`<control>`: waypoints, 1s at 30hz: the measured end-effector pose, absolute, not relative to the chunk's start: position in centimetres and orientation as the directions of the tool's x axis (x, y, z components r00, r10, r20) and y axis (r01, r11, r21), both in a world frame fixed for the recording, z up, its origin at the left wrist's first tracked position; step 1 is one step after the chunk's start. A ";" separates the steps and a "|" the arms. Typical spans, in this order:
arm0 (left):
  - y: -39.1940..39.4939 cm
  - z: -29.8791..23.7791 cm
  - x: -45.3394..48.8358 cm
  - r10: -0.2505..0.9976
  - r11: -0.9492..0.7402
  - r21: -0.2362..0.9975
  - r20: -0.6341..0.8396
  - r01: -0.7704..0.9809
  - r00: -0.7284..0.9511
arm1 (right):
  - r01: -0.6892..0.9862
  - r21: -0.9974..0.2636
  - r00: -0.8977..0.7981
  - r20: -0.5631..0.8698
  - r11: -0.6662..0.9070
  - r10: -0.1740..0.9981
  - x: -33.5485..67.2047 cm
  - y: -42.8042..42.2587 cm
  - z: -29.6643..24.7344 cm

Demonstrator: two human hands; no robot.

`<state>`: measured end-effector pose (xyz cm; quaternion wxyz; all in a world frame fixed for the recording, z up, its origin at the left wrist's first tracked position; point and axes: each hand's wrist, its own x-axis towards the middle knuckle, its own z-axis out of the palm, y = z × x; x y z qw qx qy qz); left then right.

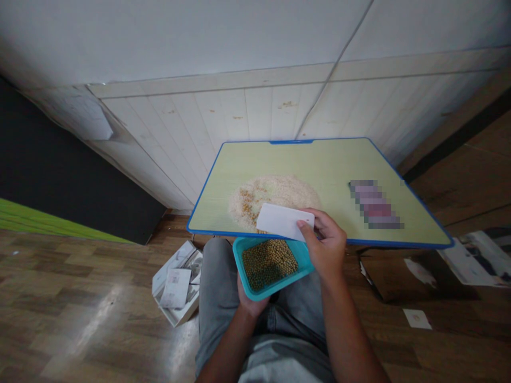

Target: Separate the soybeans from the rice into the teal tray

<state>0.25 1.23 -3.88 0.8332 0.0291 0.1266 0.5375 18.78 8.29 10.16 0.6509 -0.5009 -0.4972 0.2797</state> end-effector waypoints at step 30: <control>0.9 -5.4 -0.5 0.905 0.406 0.160 -0.206 -0.900 0.372 | 0.202 -0.898 0.311 0.438 0.391 0.844 18.3 8.1 10.3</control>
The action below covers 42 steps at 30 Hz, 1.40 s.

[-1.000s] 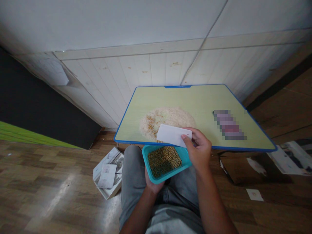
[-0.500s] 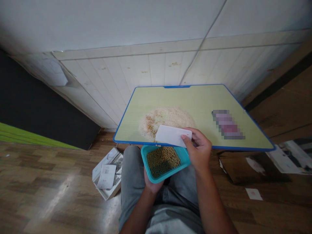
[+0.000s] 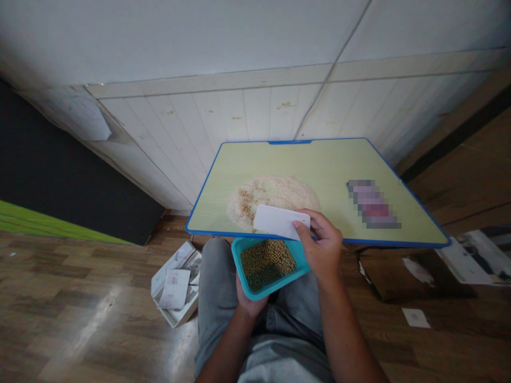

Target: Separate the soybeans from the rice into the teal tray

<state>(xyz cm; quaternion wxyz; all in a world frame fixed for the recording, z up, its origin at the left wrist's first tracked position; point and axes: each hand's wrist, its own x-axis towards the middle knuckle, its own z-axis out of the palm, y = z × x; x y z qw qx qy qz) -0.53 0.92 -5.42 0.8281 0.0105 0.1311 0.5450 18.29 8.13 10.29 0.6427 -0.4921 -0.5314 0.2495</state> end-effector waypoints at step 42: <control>0.2 -6.3 -0.9 0.914 0.403 0.150 -0.114 -0.903 0.389 | 0.177 -0.941 0.595 0.337 0.290 0.730 20.7 9.4 10.4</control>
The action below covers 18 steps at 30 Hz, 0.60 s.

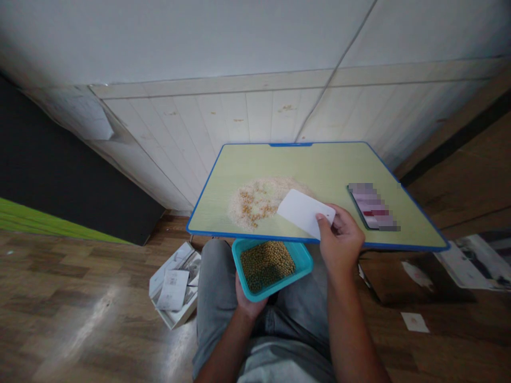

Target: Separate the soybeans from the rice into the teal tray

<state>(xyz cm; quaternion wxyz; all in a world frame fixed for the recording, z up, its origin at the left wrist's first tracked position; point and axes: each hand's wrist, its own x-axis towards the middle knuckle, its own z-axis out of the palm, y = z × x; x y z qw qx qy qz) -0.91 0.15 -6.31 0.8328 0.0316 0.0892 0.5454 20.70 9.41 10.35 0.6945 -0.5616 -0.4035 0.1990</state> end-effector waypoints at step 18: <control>0.1 -7.0 -1.2 0.909 0.413 0.143 -0.123 -0.899 0.398 | 0.174 -0.917 0.514 0.396 0.360 0.761 20.1 10.8 10.4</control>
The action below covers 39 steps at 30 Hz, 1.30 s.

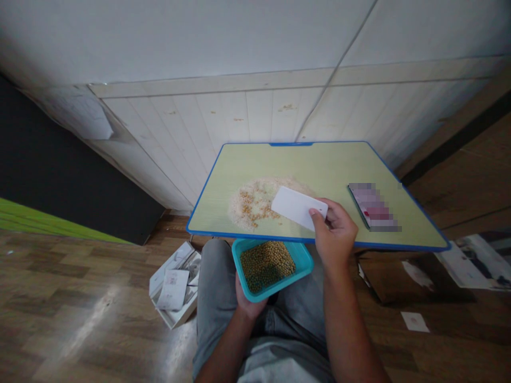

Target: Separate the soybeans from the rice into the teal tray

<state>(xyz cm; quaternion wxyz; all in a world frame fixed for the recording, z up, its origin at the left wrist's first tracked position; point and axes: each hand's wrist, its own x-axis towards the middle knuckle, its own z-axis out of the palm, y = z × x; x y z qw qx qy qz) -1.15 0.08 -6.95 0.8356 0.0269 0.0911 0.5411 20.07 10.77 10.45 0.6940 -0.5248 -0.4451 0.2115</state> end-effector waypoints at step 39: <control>0.2 -6.7 -0.9 0.910 0.413 0.153 -0.105 -0.898 0.401 | 0.127 -0.925 0.419 0.378 0.359 0.826 20.6 10.2 10.2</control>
